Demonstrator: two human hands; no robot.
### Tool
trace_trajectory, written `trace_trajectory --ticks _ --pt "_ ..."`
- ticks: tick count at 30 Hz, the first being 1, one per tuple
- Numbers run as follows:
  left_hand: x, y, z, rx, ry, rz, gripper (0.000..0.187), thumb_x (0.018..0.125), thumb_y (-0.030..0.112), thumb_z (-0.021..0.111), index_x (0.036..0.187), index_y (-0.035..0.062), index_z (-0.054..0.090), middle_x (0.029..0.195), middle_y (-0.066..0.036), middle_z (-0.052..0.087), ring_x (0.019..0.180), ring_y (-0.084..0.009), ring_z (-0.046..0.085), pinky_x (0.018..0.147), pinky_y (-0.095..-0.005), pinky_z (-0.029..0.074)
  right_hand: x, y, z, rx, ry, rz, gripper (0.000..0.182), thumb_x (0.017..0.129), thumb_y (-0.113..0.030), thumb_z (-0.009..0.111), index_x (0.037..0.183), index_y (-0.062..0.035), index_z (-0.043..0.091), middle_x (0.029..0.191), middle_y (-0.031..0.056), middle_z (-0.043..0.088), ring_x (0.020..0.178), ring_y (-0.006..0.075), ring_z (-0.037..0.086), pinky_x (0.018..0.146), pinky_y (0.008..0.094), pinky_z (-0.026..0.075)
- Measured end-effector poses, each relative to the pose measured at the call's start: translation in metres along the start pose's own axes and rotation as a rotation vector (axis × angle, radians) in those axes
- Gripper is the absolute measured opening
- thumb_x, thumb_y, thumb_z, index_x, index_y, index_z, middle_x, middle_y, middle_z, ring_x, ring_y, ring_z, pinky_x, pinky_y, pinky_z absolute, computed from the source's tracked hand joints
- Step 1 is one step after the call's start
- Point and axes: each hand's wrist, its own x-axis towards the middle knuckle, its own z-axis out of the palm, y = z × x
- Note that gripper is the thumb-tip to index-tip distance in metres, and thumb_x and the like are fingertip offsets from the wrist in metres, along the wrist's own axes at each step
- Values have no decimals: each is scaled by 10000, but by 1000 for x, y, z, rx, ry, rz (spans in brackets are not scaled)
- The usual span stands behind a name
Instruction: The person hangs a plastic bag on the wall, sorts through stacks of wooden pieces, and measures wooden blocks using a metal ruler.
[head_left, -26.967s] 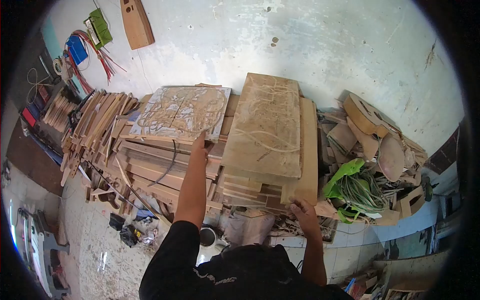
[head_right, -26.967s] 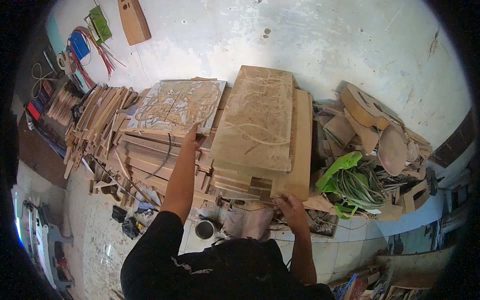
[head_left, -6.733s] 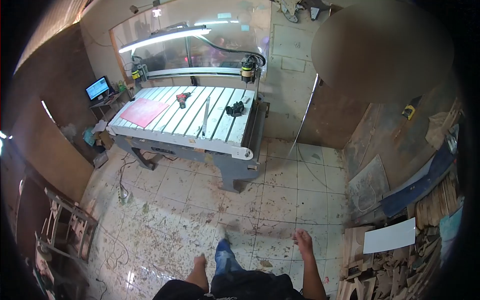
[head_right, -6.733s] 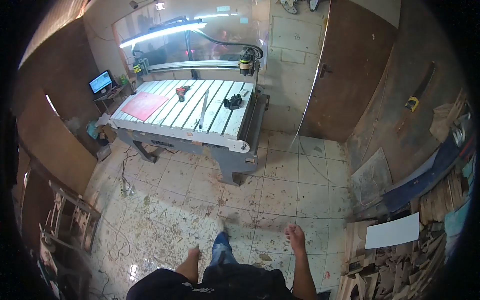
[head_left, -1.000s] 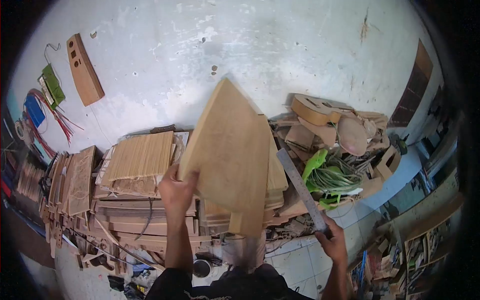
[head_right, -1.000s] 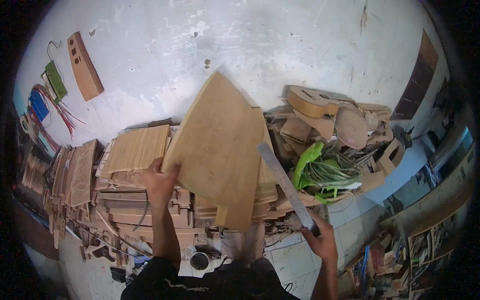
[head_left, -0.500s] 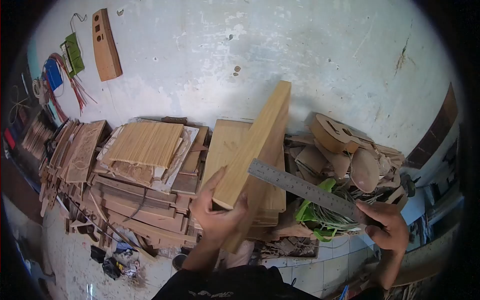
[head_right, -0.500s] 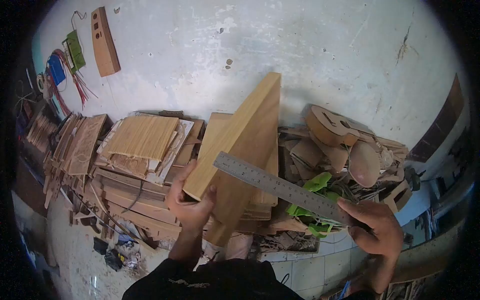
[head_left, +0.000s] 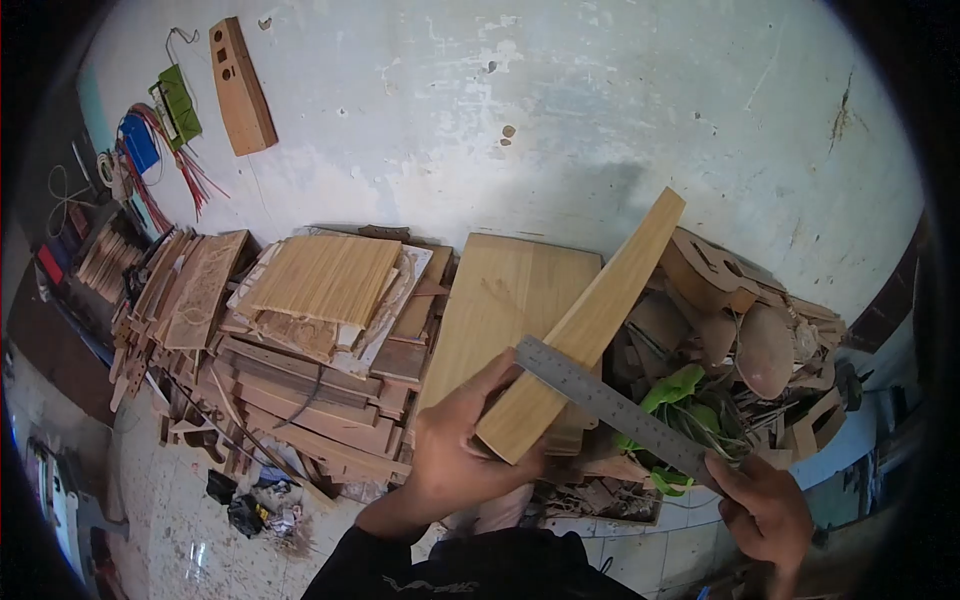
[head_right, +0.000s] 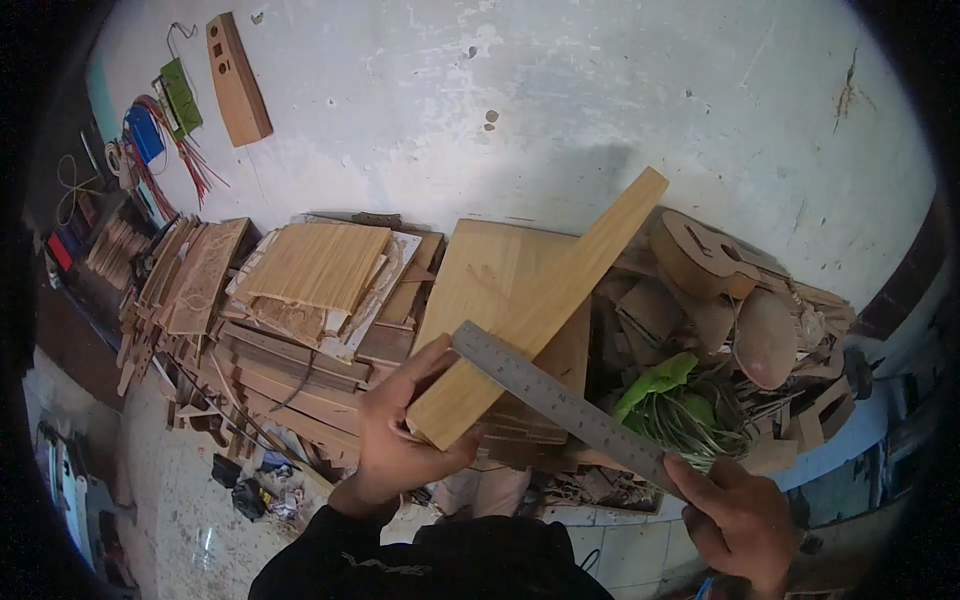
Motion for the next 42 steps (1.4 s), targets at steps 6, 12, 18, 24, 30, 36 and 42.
trace_trajectory --ticks 6,12,18,24,30,36,42 --pt "7 -8 -9 135 -75 122 718 613 49 757 1295 -17 542 1112 -183 650 978 -252 668 854 -351 514 -22 -18 25 47 119 63 760 654 9 629 1392 -142 526 670 134 424 520 294 413 466 404 318" --pt "19 -9 -23 153 -132 118 712 620 98 792 1283 -3 555 1168 -226 602 1047 -338 646 878 -393 526 -16 -20 30 90 125 89 774 645 33 621 1392 -151 533 650 122 424 522 266 410 465 383 312" --pt "25 -9 -27 154 -159 78 724 610 90 791 1289 19 552 1149 -204 600 1053 -330 636 889 -392 516 -6 -13 35 146 135 91 772 635 49 629 1373 -166 558 656 116 459 498 253 434 456 369 334" --pt "26 -14 -26 135 -148 81 702 607 80 778 1272 18 562 1143 -203 600 1035 -324 641 880 -389 516 1 -14 29 159 105 92 804 625 37 657 1385 -198 548 666 115 494 495 247 464 444 358 350" --pt "25 -23 -23 159 -108 145 700 578 74 769 1244 -21 575 1136 -213 601 1026 -323 642 867 -392 515 -2 -6 30 135 39 111 824 652 -5 685 1418 -248 500 664 106 503 499 232 498 440 365 377" --pt "28 -24 -27 175 -153 128 741 554 97 759 1258 -33 566 1121 -207 595 1001 -323 645 863 -390 522 -3 -8 32 87 6 134 828 686 -45 701 1433 -319 470 637 81 481 480 223 512 432 373 401" --pt "27 -25 -28 165 -148 140 724 569 87 743 1257 -44 558 1121 -230 588 1006 -321 644 860 -401 528 -3 -13 30 130 -1 182 852 602 -2 687 1400 -256 529 697 121 517 501 249 501 447 355 371"
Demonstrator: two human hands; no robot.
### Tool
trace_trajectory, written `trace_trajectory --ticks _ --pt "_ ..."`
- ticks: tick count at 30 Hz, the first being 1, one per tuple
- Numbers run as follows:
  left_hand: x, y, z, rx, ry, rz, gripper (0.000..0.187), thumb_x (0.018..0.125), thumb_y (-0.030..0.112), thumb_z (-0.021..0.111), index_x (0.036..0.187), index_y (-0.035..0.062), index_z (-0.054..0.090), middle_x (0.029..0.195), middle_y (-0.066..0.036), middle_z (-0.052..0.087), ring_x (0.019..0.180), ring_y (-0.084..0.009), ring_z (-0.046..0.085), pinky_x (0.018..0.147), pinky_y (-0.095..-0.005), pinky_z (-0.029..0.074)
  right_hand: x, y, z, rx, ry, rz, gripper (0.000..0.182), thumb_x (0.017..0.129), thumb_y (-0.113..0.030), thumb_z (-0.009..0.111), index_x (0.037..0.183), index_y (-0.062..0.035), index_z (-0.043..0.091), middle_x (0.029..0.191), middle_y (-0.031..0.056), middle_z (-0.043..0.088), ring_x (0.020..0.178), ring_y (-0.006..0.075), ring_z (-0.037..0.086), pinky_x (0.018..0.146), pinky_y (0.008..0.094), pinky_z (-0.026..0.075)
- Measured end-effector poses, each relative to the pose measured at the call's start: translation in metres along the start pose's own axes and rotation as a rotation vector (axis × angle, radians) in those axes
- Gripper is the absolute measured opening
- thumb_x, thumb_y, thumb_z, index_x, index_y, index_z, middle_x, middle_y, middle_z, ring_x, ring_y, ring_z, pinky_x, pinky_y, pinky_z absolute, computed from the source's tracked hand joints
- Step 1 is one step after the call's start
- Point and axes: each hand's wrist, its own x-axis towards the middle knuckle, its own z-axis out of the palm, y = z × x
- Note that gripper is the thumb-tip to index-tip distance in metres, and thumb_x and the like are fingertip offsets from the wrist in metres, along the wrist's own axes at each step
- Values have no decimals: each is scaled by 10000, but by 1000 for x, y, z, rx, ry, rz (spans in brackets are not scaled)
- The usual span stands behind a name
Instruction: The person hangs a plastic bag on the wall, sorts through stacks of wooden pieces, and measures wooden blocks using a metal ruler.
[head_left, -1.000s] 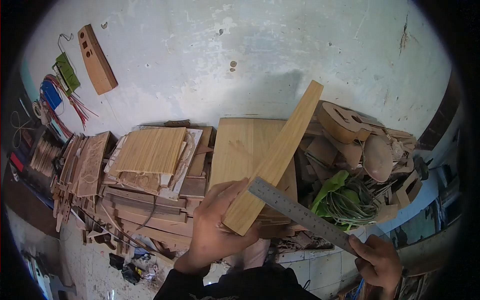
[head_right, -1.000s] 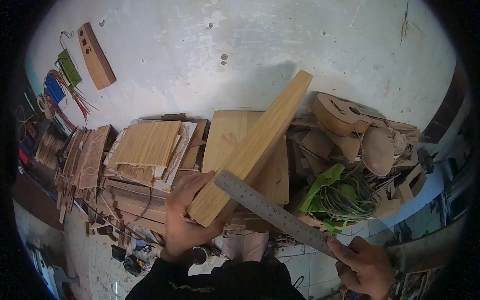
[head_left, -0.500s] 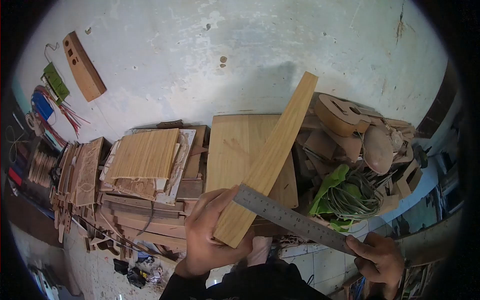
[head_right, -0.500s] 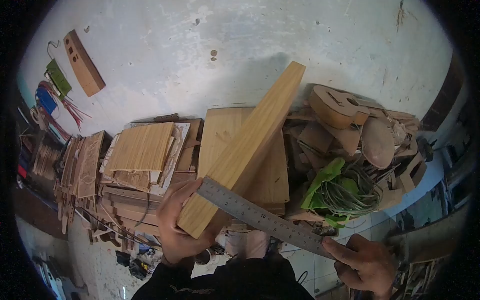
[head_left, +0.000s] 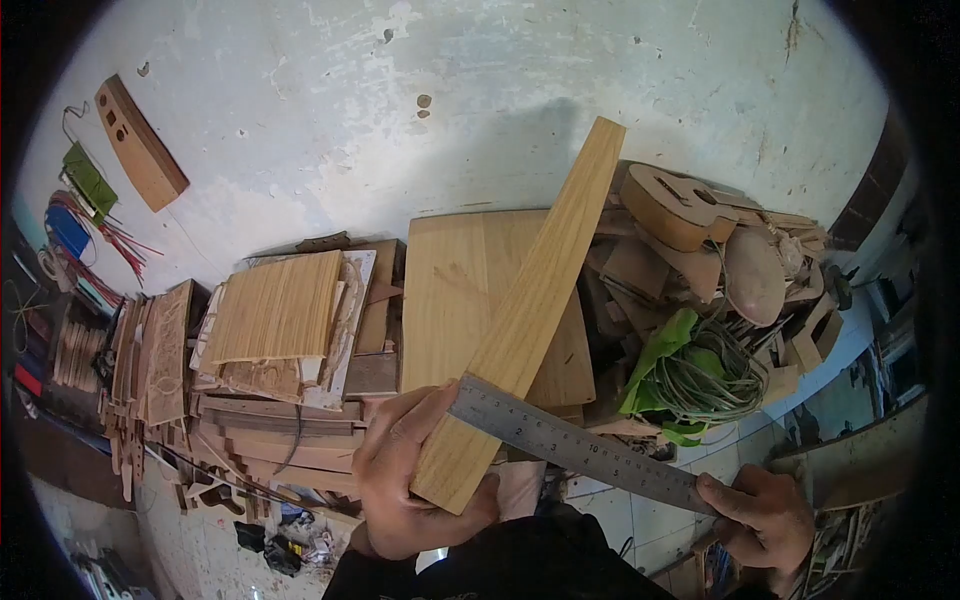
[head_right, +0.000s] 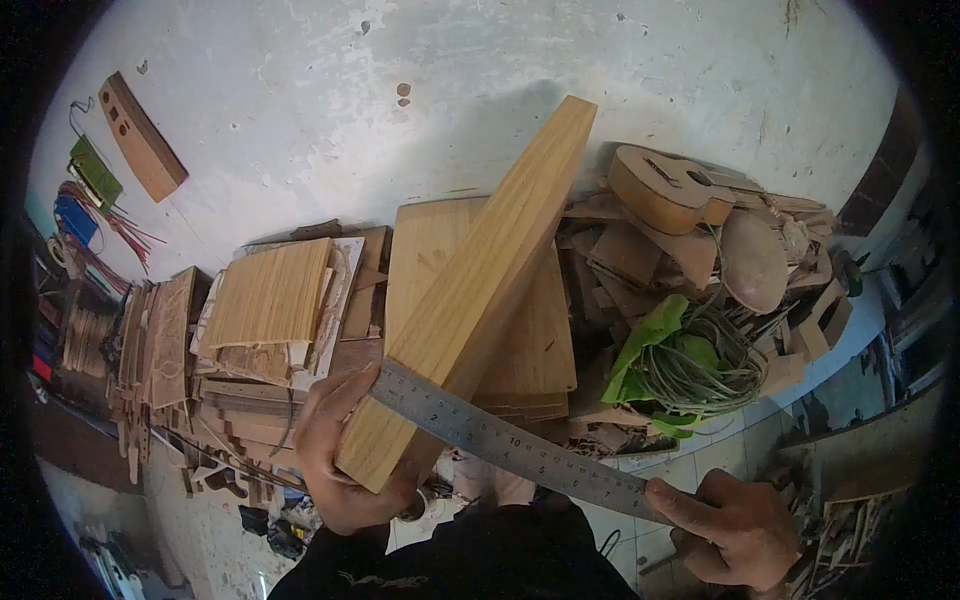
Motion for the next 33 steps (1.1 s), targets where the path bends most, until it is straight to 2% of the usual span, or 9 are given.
trace_trajectory --ticks 9,11,14,16,18,23,25,27,33 --pt "-11 -6 9 -82 21 -55 711 611 114 791 1262 -21 538 1150 -211 591 1050 -308 618 923 -389 482 6 9 10 2 2 -41 750 721 -85 717 1418 -252 498 667 89 532 516 251 551 484 372 456" --pt "-24 -7 33 -417 485 -272 751 656 181 842 1286 -22 487 1182 -191 585 1063 -271 602 938 -374 466 11 17 25 -7 -3 -40 711 744 -113 730 1411 -222 508 667 88 536 528 266 554 509 381 466" --pt "-54 -54 49 -327 563 -347 764 683 228 853 1278 -43 460 1172 -161 578 1056 -244 589 914 -370 478 19 41 66 200 427 26 528 791 -206 756 1286 -119 595 676 77 550 563 262 556 555 383 457" --pt "-80 -82 51 -295 522 -432 724 689 212 838 1256 -53 474 1144 -154 584 1036 -242 594 896 -369 488 15 74 84 337 -62 331 418 833 -292 746 1128 -36 599 758 99 586 634 245 570 618 377 465" --pt "-101 -107 50 -315 335 -568 635 706 165 794 1220 -58 496 1099 -146 603 993 -248 609 847 -365 507 19 114 137 468 -44 308 366 851 -294 726 1029 -23 555 854 126 599 708 229 570 668 358 469" --pt "-111 -116 64 -287 444 -502 544 719 129 757 1177 -34 513 1047 -129 607 915 -240 618 803 -365 521 51 158 241 744 229 300 290 951 -224 532 1118 11 559 936 170 602 857 245 577 796 374 464" --pt "-107 -111 72 -380 553 -518 560 726 126 757 1198 -19 493 1057 -128 596 907 -235 615 795 -365 525 57 199 298 594 478 93 332 982 -220 461 1183 33 538 1021 201 592 953 260 568 874 364 440" --pt "-100 -101 80 -569 838 -400 602 754 112 738 1259 14 425 1099 -133 566 942 -225 601 800 -356 525 57 186 279 743 460 160 344 983 -221 460 1192 42 534 1013 201 592 950 248 566 866 356 438" --pt "-116 -47 75 -562 832 -475 600 795 115 687 1301 30 376 1148 -133 545 1031 -260 580 854 -388 519 68 181 244 989 283 203 344 979 -266 513 1128 41 559 950 135 600 878 176 553 795 330 439"
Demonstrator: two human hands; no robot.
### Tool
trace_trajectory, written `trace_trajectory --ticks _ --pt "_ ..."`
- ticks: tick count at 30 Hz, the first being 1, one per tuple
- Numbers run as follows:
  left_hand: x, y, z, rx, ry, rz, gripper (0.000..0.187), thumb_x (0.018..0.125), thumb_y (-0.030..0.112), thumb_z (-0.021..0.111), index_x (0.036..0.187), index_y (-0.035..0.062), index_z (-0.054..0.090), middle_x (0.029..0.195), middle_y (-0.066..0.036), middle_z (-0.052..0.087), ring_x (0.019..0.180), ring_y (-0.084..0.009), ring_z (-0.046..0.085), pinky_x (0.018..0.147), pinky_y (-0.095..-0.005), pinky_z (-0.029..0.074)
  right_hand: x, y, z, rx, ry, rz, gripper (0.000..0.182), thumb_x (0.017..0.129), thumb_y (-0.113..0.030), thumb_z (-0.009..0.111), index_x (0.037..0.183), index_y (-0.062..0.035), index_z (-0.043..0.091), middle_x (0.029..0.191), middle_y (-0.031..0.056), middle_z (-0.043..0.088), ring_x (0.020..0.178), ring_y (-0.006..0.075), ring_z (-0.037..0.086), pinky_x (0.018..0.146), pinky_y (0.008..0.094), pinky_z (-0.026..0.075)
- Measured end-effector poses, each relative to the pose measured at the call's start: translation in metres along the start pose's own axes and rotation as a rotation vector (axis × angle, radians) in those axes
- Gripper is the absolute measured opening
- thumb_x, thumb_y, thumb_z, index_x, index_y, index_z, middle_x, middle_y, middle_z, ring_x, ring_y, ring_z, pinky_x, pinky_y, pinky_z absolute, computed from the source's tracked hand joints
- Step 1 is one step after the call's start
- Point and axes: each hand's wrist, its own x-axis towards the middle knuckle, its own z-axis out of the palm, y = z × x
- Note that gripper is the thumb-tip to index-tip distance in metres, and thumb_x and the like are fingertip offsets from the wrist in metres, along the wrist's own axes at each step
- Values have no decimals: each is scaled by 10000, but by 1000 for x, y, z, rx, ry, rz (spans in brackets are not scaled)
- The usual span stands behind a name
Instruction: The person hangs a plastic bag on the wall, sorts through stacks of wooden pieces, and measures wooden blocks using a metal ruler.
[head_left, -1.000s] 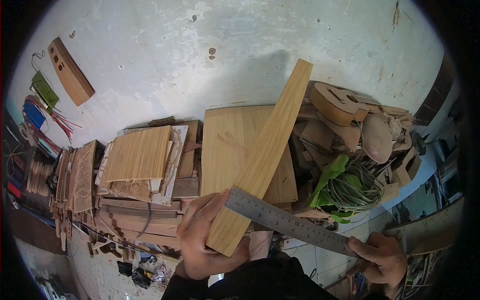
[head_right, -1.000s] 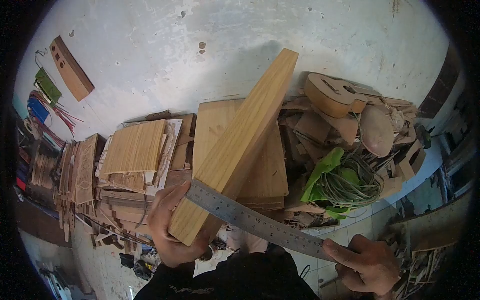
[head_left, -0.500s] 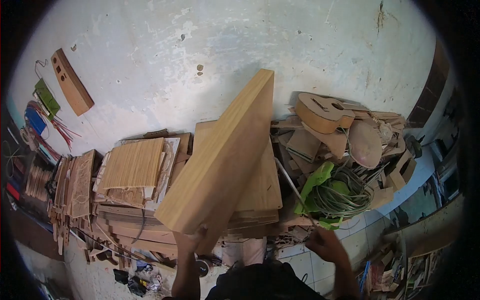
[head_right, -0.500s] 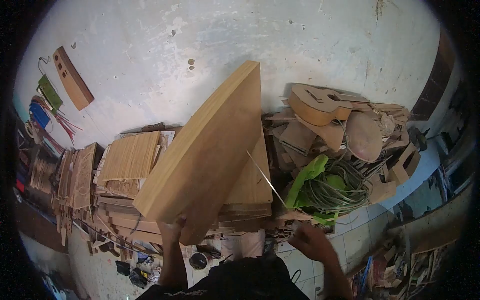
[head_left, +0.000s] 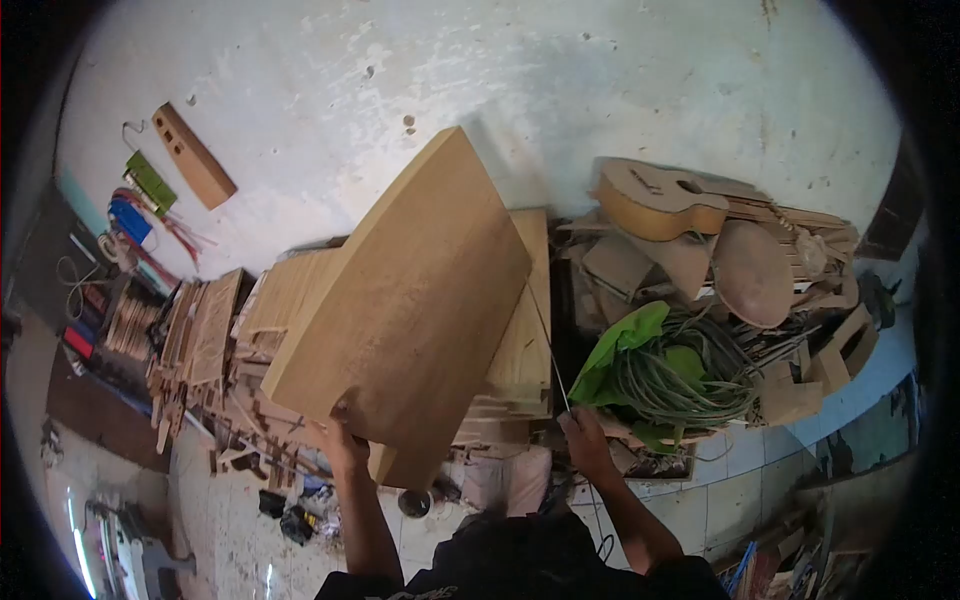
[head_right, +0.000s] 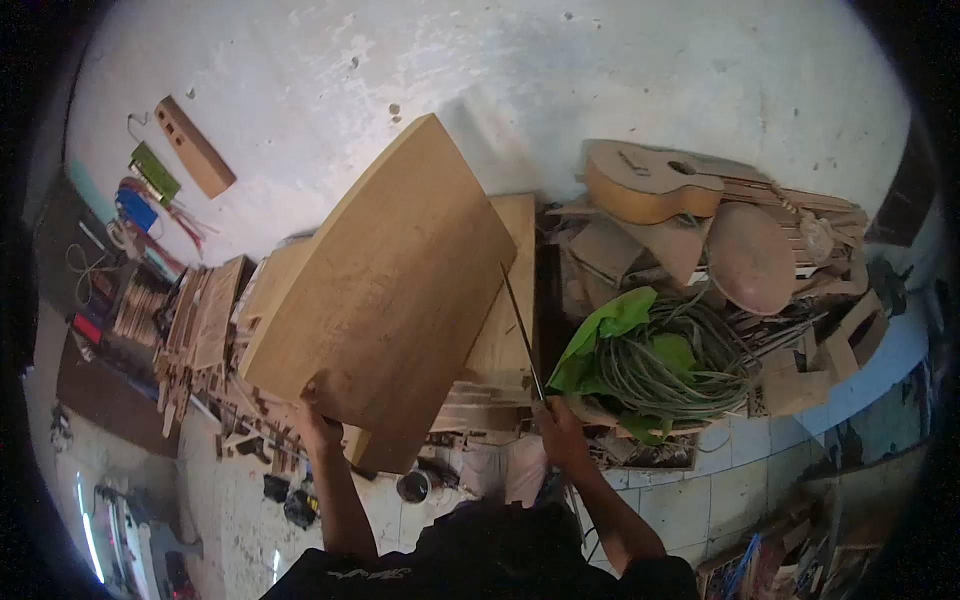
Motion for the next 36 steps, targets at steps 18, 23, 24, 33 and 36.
trace_trajectory --ticks 18,23,24,33,36 --pt "-123 -44 -53 -319 244 -507 482 876 277 576 1277 37 457 1179 -105 570 1065 -256 590 864 -451 519 -5 -41 34 314 54 94 303 856 -306 709 952 -45 588 781 -20 564 670 92 523 624 286 451" --pt "-124 26 -48 -232 35 -428 347 914 303 579 1136 39 537 993 -72 606 902 -205 630 767 -391 547 4 -77 -10 199 -30 97 236 917 -285 637 912 -60 565 794 -7 576 705 100 554 655 289 469" --pt "-121 40 -38 -240 24 -275 267 912 270 624 1002 22 585 860 -57 616 792 -181 647 722 -356 563 1 -89 -12 194 -28 83 236 917 -285 637 912 -60 565 794 -7 576 705 100 554 655 289 469" --pt "-17 89 32 147 41 134 198 824 49 746 743 -11 576 651 16 579 609 -72 544 666 -229 483 9 -209 11 735 -133 -31 375 982 -504 485 1017 -134 535 786 -58 481 510 26 359 409 184 251" --pt "-32 92 57 113 -37 696 501 633 158 916 1007 19 614 932 -101 614 944 -230 620 829 -320 480 22 -227 24 803 -130 -53 374 988 -505 466 1010 -138 538 767 -69 473 511 23 359 406 166 263"
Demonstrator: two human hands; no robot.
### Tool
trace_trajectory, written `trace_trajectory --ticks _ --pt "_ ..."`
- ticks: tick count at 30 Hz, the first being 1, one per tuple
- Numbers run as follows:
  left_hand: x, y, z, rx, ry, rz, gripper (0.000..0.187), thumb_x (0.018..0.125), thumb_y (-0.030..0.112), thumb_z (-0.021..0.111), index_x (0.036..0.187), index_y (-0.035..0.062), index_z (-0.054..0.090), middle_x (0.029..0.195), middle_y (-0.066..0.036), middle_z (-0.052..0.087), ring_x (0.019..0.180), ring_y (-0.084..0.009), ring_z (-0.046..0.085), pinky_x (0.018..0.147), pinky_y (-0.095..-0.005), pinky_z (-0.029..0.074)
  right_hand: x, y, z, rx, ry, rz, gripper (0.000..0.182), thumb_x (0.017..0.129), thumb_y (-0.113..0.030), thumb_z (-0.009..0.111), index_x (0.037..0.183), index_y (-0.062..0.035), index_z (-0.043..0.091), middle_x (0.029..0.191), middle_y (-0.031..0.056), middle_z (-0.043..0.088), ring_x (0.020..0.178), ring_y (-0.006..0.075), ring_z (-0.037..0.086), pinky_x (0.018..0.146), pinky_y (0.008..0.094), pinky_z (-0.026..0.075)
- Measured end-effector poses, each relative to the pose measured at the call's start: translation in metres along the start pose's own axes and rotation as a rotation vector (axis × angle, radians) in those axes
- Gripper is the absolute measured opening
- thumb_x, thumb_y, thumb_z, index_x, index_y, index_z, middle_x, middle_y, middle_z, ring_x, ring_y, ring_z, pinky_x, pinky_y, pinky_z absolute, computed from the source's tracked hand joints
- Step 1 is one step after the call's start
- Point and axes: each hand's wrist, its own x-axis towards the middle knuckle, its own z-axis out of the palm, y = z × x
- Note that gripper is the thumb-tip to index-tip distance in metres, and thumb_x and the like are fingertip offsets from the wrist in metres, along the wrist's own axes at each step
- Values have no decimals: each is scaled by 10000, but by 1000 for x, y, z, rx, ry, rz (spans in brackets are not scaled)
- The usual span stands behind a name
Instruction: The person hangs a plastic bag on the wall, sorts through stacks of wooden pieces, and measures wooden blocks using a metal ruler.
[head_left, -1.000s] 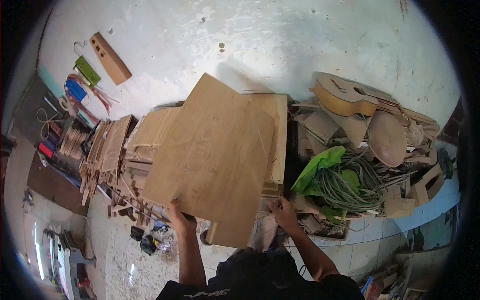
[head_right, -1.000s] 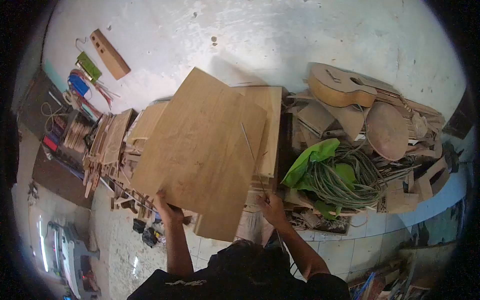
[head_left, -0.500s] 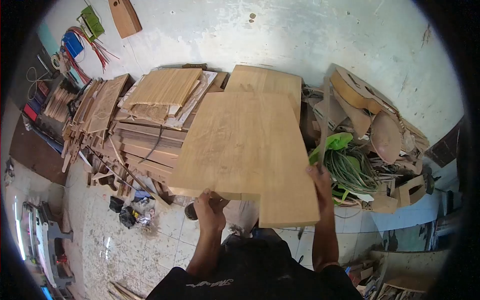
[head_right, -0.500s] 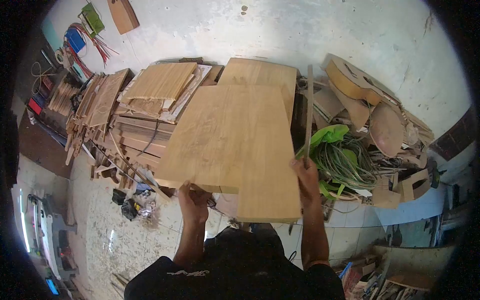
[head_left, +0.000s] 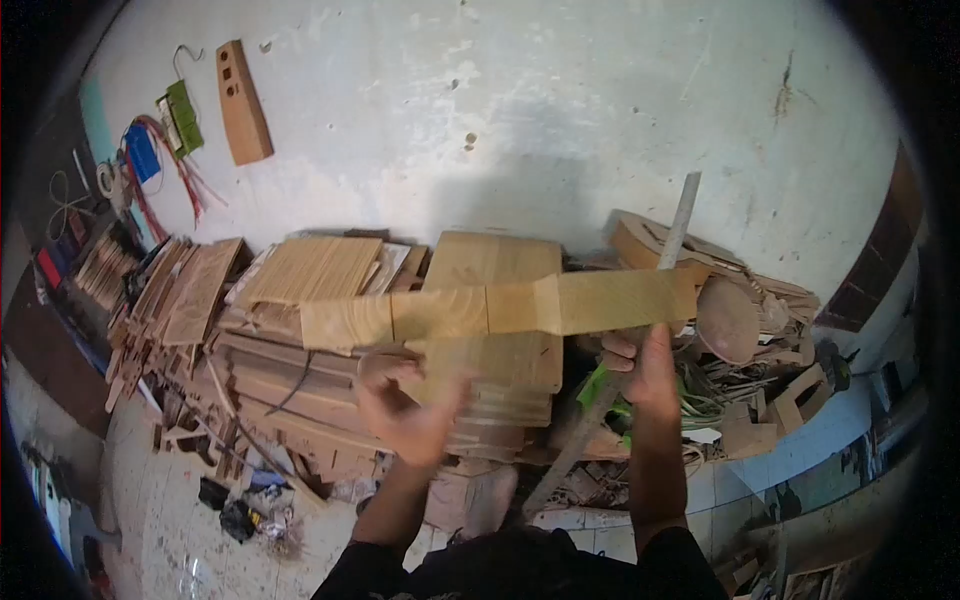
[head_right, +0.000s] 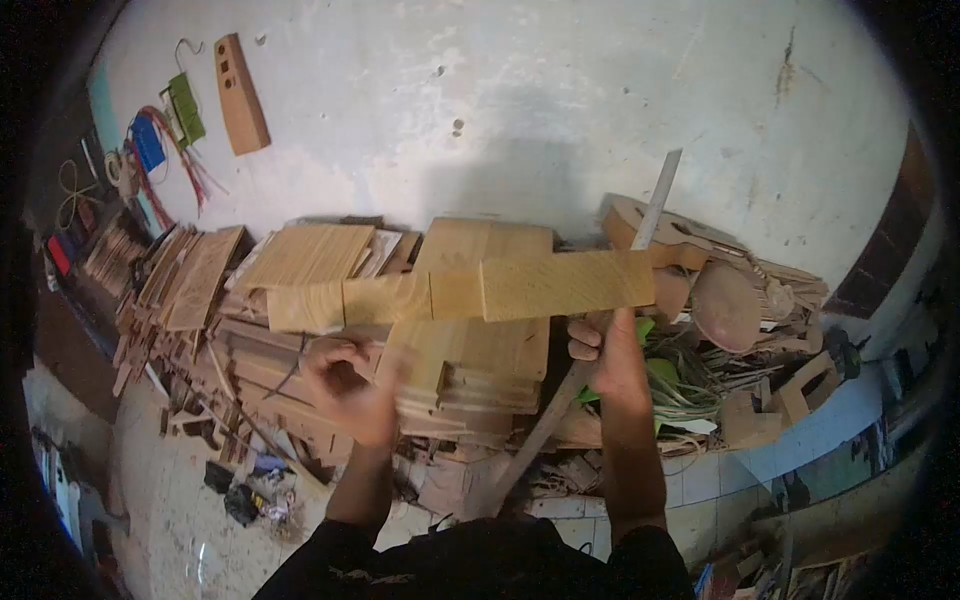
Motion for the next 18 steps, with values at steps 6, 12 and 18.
trace_trajectory --ticks 6,12,18 --pt "21 39 100 246 -723 356 647 690 413 824 1171 41 602 1180 -147 592 1128 -366 573 965 -454 470 28 -10 -49 -64 108 -164 268 1005 -337 486 1072 -90 568 845 4 613 551 29 524 396 170 361" --pt "1 35 148 170 -944 421 637 736 325 790 1274 77 555 1230 -127 609 1110 -303 608 885 -409 523 34 -27 -74 2 146 -94 290 996 -317 497 1088 -52 571 844 45 648 519 70 571 379 201 400" --pt "2 27 160 280 -1055 374 661 727 266 805 1312 119 536 1213 -128 636 1012 -315 661 784 -402 558 8 -47 -83 50 5 119 385 1025 -401 418 1051 -46 565 737 12 576 434 113 445 425 255 405"
